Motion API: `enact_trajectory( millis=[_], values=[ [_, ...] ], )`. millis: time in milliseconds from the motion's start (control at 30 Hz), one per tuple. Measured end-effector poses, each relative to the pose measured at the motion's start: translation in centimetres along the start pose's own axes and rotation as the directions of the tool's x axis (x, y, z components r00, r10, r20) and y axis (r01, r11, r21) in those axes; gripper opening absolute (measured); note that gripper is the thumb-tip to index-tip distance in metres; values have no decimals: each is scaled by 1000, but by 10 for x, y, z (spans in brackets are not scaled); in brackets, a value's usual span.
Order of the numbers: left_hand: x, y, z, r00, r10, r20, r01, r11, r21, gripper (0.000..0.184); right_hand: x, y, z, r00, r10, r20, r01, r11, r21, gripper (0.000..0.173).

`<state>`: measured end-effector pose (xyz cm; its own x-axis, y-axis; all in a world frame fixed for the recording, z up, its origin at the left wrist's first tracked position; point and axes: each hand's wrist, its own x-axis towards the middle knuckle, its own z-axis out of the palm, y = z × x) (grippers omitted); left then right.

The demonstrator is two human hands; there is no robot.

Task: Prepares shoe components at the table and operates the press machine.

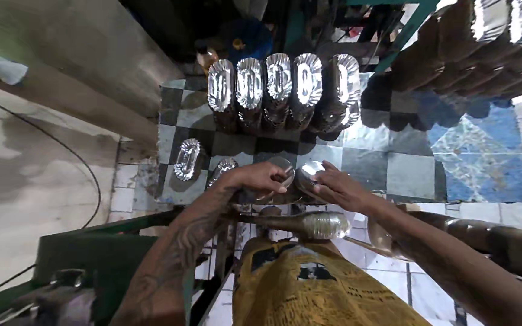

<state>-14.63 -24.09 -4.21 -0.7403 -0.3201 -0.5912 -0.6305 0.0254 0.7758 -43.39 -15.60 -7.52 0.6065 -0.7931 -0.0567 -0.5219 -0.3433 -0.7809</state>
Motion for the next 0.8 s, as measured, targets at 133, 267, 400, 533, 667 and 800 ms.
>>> enact_trajectory(
  millis=[133, 267, 400, 533, 667, 800],
  values=[
    [4, -3, -4, 1000, -13, 24, 13, 1000, -9, 27, -2, 0, 17, 991, 30, -129, -41, 995, -89, 33],
    [-10, 14, 18, 970, 2, -244, 56, 971, 234, 51, 2, -20, 21, 987, 103, -127, -138, 941, -309, 35],
    [-67, 20, 77, 731, 233, -642, -220, 970, 102, 38, -8, -83, 38, 836, 161, -524, -184, 983, 8, 28],
    [-75, -6, 142, 674, -373, -638, -438, 494, -751, 22, 11, -130, 108, 638, 723, -264, -97, 416, 904, 30],
    [-91, -38, 177, 766, -402, -502, -551, -7, -835, 23, 7, -153, 118, 835, 537, 119, -322, 302, 897, 26],
    [-75, -58, 200, 694, -329, -640, -687, -37, -726, 21, 9, -146, 126, 915, 383, 129, -245, 271, 931, 20]
  ],
)
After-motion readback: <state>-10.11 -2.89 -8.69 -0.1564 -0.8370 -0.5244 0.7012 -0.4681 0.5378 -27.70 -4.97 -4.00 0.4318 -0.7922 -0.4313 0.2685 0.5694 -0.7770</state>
